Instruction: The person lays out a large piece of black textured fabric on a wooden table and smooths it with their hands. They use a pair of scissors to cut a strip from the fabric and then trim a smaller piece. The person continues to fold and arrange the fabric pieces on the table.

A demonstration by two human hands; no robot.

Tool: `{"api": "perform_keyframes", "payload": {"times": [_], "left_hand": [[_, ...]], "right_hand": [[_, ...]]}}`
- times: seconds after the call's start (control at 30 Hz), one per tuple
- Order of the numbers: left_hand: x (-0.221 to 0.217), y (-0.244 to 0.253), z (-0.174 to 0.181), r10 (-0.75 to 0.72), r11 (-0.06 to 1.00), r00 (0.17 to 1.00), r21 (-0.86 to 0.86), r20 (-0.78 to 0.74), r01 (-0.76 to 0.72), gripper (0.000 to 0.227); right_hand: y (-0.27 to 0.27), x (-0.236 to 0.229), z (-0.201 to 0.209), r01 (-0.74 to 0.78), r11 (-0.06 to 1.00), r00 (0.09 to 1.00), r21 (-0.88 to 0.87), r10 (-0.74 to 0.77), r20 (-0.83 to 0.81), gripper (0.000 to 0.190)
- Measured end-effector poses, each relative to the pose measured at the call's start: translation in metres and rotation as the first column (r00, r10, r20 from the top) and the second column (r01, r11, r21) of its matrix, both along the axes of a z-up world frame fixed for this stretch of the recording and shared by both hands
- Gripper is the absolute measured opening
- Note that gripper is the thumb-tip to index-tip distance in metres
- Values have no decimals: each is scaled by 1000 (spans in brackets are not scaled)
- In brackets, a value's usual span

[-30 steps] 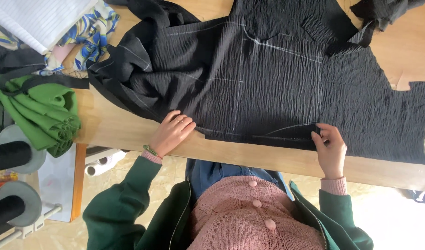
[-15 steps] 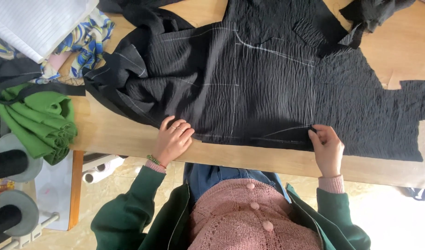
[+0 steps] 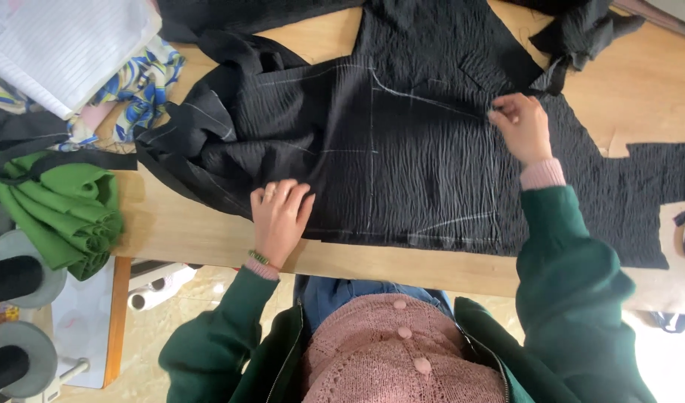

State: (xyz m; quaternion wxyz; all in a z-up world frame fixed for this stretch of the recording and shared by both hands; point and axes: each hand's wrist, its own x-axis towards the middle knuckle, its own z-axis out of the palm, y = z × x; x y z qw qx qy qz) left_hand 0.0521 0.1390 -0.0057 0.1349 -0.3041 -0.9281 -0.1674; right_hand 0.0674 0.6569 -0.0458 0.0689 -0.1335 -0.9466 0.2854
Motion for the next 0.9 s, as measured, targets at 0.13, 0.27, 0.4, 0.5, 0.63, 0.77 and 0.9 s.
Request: {"api": "perform_keyframes", "payload": {"times": [0.13,0.27,0.4,0.5,0.63,0.77,0.9], "left_hand": [[-49,28,27,51,998,999,22,-8,-51,17],[-125,61,19,111,994,991,-11,74,-110,26],[-184,108,-34,230,973,962,-10,148,-231,47],[-210,129,-61,317,940,936,-179,151,-289,54],[-222,137,-81,288,958,955,-8,69,-288,21],[-216,140,-54,189,976,981,117,-42,-183,21],[-204,151,-18,97,986,993,145,-66,-87,22]], "right_hand": [[7,-32,-14,-42,998,996,39,45,-75,32],[2,-43,-9,-33,998,999,61,33,1,37],[-2,-42,-7,51,999,997,9,-52,65,28],[-9,-38,10,84,994,995,-63,-81,60,25],[-5,-30,10,109,988,994,-105,-105,39,20],[5,-24,4,114,987,993,-116,-113,18,19],[-1,-22,25,171,981,981,-90,-161,107,15]]}}
